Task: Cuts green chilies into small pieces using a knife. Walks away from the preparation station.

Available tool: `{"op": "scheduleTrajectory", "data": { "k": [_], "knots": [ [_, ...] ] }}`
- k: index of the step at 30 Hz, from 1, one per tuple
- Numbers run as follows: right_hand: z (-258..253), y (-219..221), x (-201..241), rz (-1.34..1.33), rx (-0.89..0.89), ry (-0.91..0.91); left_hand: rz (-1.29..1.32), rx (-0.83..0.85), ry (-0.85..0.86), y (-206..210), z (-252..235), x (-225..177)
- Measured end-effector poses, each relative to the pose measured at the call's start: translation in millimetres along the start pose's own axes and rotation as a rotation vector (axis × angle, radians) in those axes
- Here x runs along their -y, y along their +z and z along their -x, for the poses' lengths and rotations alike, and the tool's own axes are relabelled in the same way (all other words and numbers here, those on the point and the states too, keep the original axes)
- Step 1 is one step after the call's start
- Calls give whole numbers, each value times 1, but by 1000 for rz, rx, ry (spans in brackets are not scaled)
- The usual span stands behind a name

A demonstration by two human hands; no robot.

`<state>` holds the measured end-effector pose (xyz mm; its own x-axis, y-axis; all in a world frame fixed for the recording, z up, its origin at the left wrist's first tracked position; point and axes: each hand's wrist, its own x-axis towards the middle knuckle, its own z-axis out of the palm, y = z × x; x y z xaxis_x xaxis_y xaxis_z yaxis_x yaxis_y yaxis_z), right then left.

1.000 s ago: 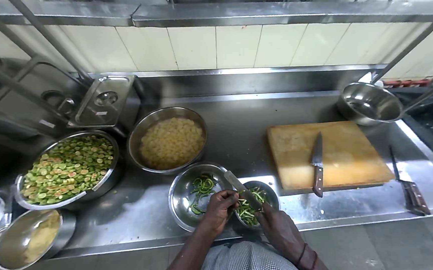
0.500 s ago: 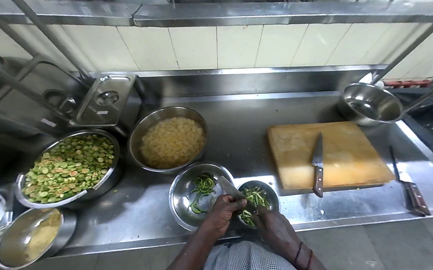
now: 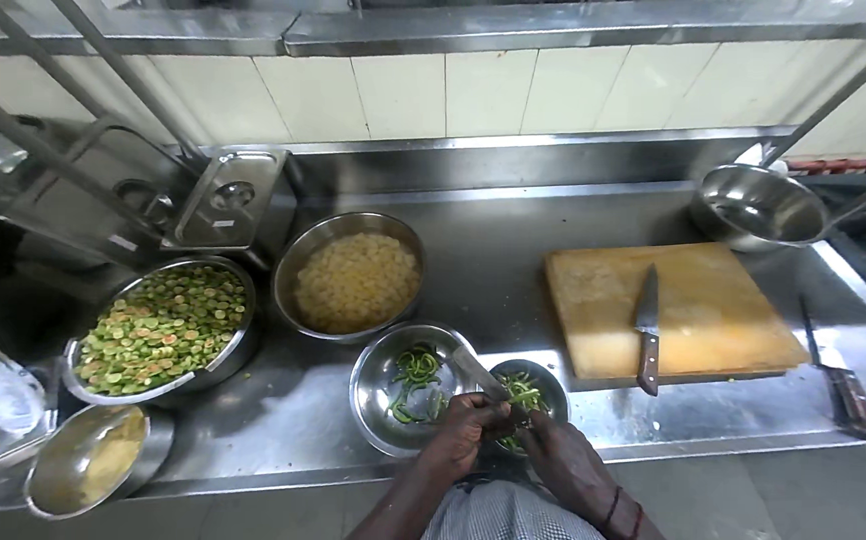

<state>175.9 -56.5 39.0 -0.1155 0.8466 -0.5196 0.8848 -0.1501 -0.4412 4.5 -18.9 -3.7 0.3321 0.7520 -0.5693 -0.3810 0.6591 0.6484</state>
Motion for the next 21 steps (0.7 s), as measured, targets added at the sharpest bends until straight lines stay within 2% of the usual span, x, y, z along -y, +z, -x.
{"op": "scheduleTrajectory", "data": {
  "k": [8,12,15,19,21],
  "knots": [
    [1,2,5,44,67,-12,-148,-41,-22,8,-1,8],
    [2,6,0,4,-23,-17,-301,-16,56,12,-4,4],
    [3,6,-7,-54,-135,38,-520,37,185,6,-9,0],
    [5,0,-16,-116,-247,119,-1016,141,318,-7,-4,-16],
    [5,1,-21,-136,-299,115,-1172,152,390,-12,-1,-23]
  ]
}}
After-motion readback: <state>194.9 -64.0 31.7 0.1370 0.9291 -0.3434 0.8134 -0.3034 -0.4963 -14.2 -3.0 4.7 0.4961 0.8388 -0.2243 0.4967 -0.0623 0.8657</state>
